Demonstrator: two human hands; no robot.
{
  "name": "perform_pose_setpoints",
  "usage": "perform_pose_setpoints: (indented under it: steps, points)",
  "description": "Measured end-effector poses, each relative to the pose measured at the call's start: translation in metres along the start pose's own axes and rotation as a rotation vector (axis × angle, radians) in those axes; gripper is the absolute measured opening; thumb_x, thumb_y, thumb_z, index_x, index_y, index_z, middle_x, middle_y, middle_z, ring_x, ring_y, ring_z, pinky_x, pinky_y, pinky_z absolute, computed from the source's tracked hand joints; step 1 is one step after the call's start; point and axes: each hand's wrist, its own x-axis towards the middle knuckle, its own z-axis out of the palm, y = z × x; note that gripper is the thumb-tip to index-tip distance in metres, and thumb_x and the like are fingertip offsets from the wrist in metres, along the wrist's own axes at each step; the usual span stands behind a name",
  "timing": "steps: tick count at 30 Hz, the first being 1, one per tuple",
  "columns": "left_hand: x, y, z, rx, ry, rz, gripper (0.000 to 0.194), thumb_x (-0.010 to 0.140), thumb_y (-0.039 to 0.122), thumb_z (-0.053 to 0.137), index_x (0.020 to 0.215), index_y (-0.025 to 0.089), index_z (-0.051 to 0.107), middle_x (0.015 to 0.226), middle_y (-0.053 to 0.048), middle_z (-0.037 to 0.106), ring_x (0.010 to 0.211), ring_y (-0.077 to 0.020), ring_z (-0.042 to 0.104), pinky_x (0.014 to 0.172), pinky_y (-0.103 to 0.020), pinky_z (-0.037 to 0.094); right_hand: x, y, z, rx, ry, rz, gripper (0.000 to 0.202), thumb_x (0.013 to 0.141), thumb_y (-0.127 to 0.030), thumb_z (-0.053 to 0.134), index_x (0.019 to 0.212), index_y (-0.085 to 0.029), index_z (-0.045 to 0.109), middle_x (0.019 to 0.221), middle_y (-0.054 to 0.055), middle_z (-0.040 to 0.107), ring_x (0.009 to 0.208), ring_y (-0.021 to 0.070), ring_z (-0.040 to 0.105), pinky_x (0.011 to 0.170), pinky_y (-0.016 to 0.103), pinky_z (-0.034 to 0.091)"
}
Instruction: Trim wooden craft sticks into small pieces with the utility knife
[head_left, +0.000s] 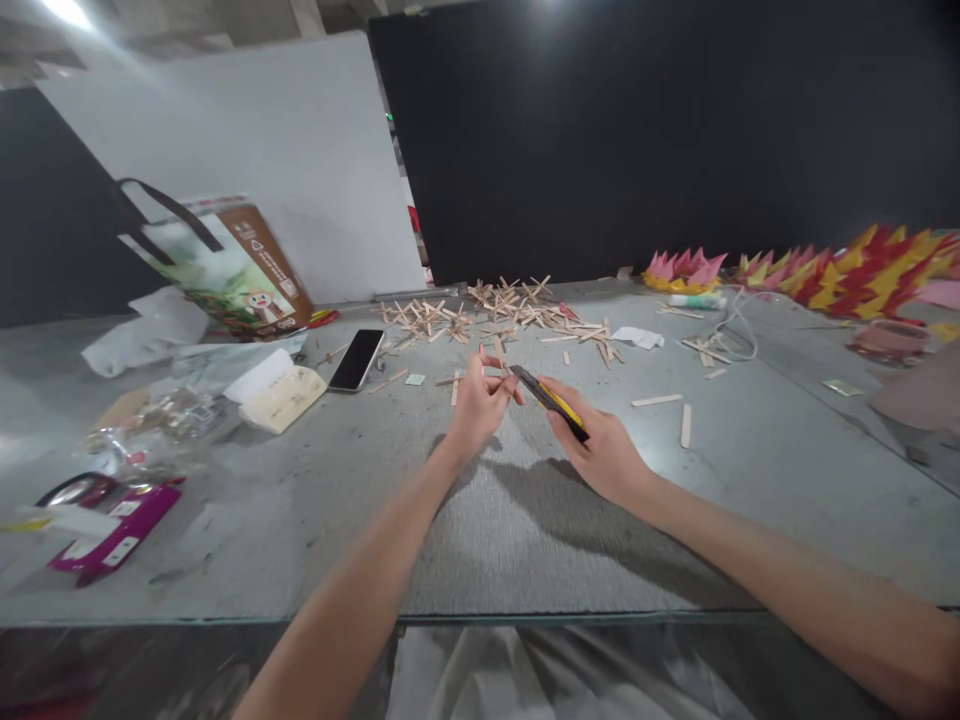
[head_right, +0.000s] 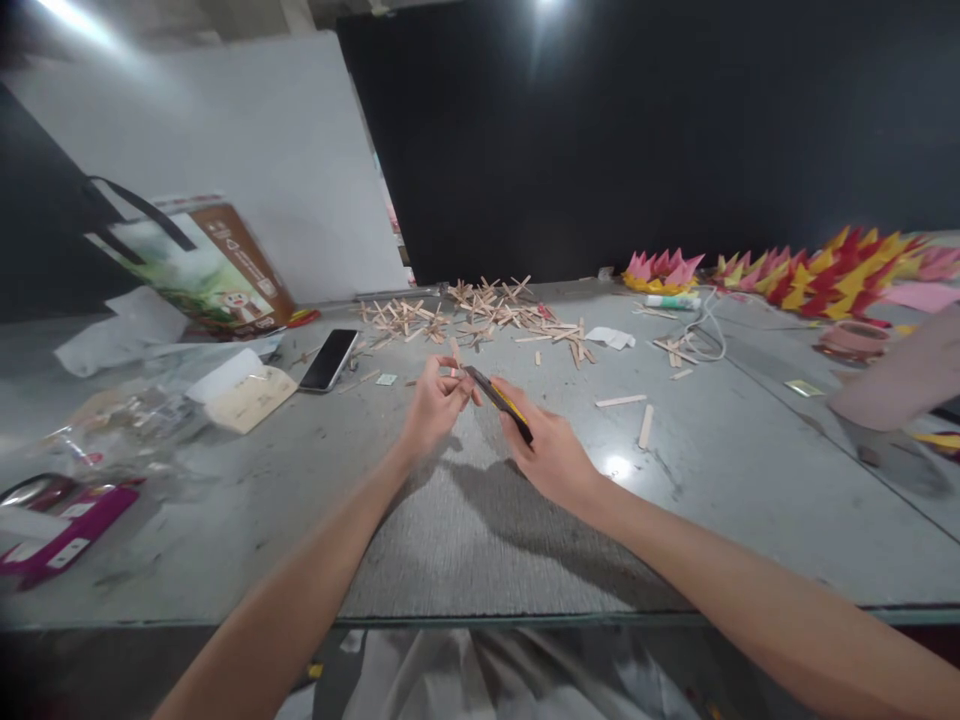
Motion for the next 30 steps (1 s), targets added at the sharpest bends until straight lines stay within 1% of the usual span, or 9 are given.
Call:
perform_pose_setpoints:
  steps: [4,8,13,16,19,22,24,26,30]
  points:
    - [-0.001,-0.001,0.003,-0.037,-0.014,0.018,0.036,0.097,0.047,0.062,0.11,0.023,0.041,0.068,0.001,0.071,0.047,-0.0097,0.048,0.051,-0.022,0.032,0.001,0.0,0.0,0.006,-0.002,-0.013,0.051,0.106,-0.036,0.041,0.157,-0.03,0.044,0.143,0.01,0.066,0.073,0.018,0.069,0.073,0.031,0.054]
    - [-0.001,0.0,0.003,-0.024,-0.02,0.003,0.036,0.097,0.05,0.062,0.111,0.022,0.043,0.069,0.001,0.071,0.045,-0.0091,0.045,0.05,-0.022,0.03,0.001,0.001,0.0,0.008,-0.009,-0.004,0.051,0.106,-0.036,0.041,0.157,-0.03,0.044,0.131,0.01,0.072,0.07,0.0183,0.069,0.07,0.03,0.054]
    - [-0.003,0.002,0.002,0.128,-0.066,-0.028,0.022,0.099,0.039,0.06,0.105,0.023,0.048,0.071,0.0,0.072,0.049,-0.0117,0.05,0.054,-0.024,0.034,0.002,0.003,0.0,-0.003,0.043,0.015,0.049,0.107,-0.036,0.041,0.156,-0.031,0.045,0.125,0.008,0.074,0.065,0.018,0.066,0.066,0.03,0.051]
    - [-0.004,-0.001,0.003,0.343,-0.19,-0.01,0.008,0.098,0.026,0.058,0.093,0.023,0.054,0.072,0.0,0.069,0.062,-0.0165,0.059,0.065,-0.028,0.041,0.003,0.006,-0.001,-0.032,0.103,0.063,0.05,0.107,-0.039,0.041,0.155,-0.027,0.044,0.12,0.011,0.074,0.068,0.0207,0.067,0.069,0.032,0.051]
    - [-0.006,-0.005,0.006,0.539,-0.237,0.056,0.016,0.095,0.023,0.063,0.081,0.022,0.057,0.08,-0.004,0.066,0.084,-0.0232,0.062,0.081,-0.035,0.046,0.005,0.008,-0.002,-0.052,0.113,0.109,0.051,0.106,-0.041,0.042,0.154,-0.023,0.043,0.097,0.009,0.075,0.062,0.0218,0.064,0.065,0.032,0.049]
    - [-0.007,-0.006,0.004,0.693,-0.258,0.118,0.027,0.089,0.028,0.074,0.07,0.02,0.057,0.093,-0.009,0.065,0.109,-0.0304,0.057,0.101,-0.043,0.043,0.005,0.009,-0.001,-0.077,0.099,0.124,0.048,0.105,-0.04,0.042,0.151,-0.024,0.045,0.084,0.005,0.073,0.056,0.0213,0.061,0.061,0.031,0.046]
    - [-0.003,-0.003,-0.005,0.779,-0.25,0.132,0.029,0.088,0.034,0.076,0.068,0.019,0.06,0.099,-0.011,0.065,0.117,-0.0333,0.053,0.108,-0.048,0.039,0.006,0.01,-0.001,-0.102,0.095,0.129,0.046,0.105,-0.039,0.042,0.148,-0.024,0.046,0.082,0.005,0.073,0.056,0.0215,0.061,0.059,0.03,0.044]
    - [0.006,0.003,-0.024,0.86,-0.16,0.145,0.026,0.092,0.04,0.071,0.076,0.019,0.066,0.102,-0.012,0.067,0.118,-0.0344,0.053,0.11,-0.051,0.037,0.008,0.012,-0.003,-0.145,0.075,0.119,0.044,0.106,-0.038,0.042,0.147,-0.022,0.047,0.082,0.005,0.073,0.059,0.023,0.064,0.059,0.029,0.042]
    - [0.028,0.012,-0.095,0.967,0.124,0.079,0.025,0.101,0.038,0.054,0.094,0.02,0.07,0.113,-0.015,0.07,0.117,-0.034,0.057,0.109,-0.052,0.04,0.015,0.021,-0.013,-0.314,-0.074,0.096,0.041,0.108,-0.031,0.037,0.146,-0.02,0.045,0.083,0.007,0.073,0.069,0.0253,0.068,0.06,0.028,0.036]
